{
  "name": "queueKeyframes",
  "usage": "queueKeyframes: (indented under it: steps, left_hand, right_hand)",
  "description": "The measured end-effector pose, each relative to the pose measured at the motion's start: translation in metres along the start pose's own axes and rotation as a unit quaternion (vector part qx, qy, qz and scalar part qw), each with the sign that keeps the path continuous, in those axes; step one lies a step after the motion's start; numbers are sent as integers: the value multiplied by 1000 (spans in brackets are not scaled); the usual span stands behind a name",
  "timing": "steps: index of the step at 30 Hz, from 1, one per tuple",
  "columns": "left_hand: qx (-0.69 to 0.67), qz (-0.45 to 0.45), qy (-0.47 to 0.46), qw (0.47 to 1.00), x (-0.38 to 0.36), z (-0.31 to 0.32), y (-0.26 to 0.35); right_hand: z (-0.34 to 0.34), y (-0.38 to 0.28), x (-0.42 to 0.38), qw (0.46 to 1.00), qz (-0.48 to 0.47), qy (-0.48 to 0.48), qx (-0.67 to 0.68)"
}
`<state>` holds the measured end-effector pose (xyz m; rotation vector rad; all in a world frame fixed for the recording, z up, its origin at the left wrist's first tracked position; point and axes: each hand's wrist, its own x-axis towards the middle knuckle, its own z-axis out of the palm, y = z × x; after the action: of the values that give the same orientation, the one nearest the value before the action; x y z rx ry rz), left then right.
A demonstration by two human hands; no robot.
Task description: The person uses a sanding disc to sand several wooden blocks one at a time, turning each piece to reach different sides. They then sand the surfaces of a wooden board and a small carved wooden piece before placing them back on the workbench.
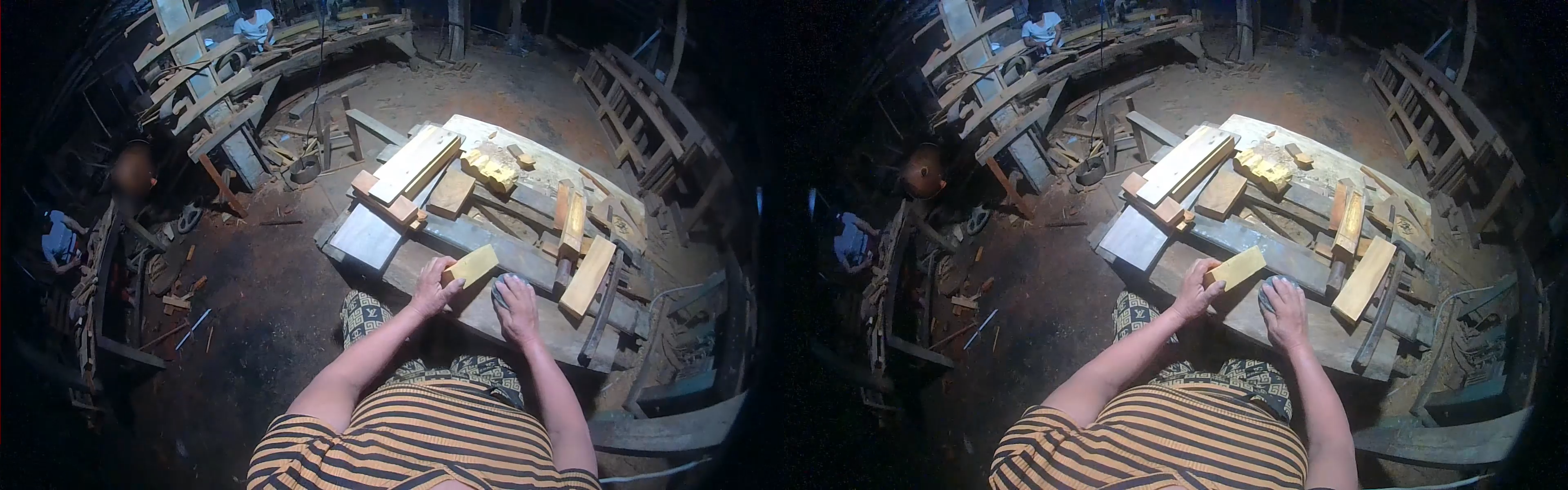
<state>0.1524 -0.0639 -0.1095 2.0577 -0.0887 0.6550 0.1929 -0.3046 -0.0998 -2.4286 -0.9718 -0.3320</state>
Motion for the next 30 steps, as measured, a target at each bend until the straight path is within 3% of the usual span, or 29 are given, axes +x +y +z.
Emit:
queueKeyframes:
  steps: [6, 15, 26, 28, 30]
  left_hand:
    - [16, 11, 32, 999, -3, 1, 3]
    - [82, 26, -6, 996, -3, -4, 11]
    - [134, 198, 0, 971, -6, -5, 12]
    - [115, 199, 5, 973, -6, -5, 14]
    - [95, 138, 30, 985, -4, -3, 6]
  right_hand:
    - [2, 3, -1, 1000, -1, -4, 3]
    - [-4, -4, 2, 1000, 6, -12, -2]
    - [0, 0, 1, 1000, -8, 9, 0]
    - [-2, -1, 1, 1000, -9, 11, -5]
    - [-2, 0, 2, 1000, -16, 16, -5]
